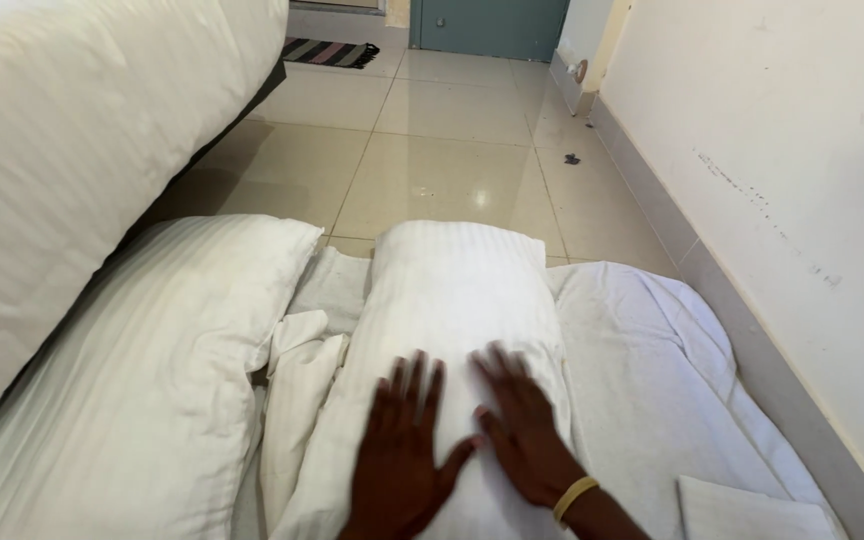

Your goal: The person inserts a pillow into a white pillowcase, adjusting the fabric to fit the corners. They then smooth the pillow and proceed to fold a white towel or sheet on the floor.

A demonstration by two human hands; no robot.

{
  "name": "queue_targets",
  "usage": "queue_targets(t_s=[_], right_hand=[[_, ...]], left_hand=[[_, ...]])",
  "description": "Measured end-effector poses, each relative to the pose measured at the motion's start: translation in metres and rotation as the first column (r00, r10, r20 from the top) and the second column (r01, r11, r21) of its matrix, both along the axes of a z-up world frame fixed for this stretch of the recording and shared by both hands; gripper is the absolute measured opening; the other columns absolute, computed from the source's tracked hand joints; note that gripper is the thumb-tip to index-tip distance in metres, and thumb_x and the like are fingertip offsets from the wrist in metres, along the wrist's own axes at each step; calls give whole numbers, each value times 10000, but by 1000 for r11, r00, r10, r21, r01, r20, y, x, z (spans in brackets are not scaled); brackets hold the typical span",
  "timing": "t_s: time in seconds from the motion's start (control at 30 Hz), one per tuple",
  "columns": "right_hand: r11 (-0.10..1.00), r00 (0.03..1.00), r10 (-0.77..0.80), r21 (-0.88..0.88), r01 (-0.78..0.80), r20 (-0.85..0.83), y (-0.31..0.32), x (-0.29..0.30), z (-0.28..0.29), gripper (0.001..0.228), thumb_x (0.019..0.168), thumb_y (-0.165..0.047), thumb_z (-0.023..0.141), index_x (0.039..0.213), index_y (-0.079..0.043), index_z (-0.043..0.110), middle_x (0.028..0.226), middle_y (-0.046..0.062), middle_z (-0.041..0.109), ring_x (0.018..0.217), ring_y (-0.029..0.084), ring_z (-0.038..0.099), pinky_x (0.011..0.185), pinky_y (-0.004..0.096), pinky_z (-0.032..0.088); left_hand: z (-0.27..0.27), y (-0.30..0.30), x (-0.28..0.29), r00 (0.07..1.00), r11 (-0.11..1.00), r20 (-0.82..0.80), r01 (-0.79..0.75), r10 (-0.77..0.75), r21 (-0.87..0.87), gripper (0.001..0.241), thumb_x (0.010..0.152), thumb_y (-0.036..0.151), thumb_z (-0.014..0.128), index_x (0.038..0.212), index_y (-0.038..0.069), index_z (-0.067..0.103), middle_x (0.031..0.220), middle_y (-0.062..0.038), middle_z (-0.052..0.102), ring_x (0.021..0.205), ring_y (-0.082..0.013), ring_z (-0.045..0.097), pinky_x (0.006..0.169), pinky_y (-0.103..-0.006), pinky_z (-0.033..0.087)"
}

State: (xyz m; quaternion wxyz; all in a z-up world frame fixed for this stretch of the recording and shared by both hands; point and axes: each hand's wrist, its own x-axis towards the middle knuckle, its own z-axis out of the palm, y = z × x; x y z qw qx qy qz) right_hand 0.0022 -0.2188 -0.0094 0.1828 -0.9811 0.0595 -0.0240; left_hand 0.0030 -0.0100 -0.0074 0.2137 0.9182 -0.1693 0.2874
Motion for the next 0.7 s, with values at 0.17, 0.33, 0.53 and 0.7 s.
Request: queue_targets(t_s=[0.17,0.33,0.53,0.7], right_hand=[[938,943,331,110,-328,-15,22,-11,27,600,1051,-458,235,1633,-319,196,1750,-36,100,1618,212,7,1273,498,8],[997,974,71,7,-71,-214,0,3,25,672,996,-570,287,1640,-450,139,1743,-107,-19,1599,190,-45,1240,554,-4],[975,932,-199,31,219,-303,-29,18,-13,681,993,-632,315,1626,-464,128,1745,-86,-2,1602,282,-6,1265,568,63],[989,945,142,5,-151,294,1,23,-51,642,1037,-534,335,1636,-317,258,1733,27,163,1598,306,138,1270,509,190]], left_hand=[[-28,-2,7,991,976,84,89,-108,200,876,952,746,465,1573,148,311,1635,-102,267,1512,-349,177,1202,-659,80],[39,0,4,968,974,-238,-25,79,225,964,839,842,449,1592,301,185,1674,6,122,1528,-382,30,1160,-656,36],[6,7,13,729,962,-630,-154,266,227,1005,838,824,443,1655,307,166,1739,-22,94,1515,-409,89,1219,-553,122],[-38,-22,28,997,991,-48,58,-53,120,938,942,766,446,1557,71,307,1621,-218,254,1472,-472,202,1189,-600,159]])
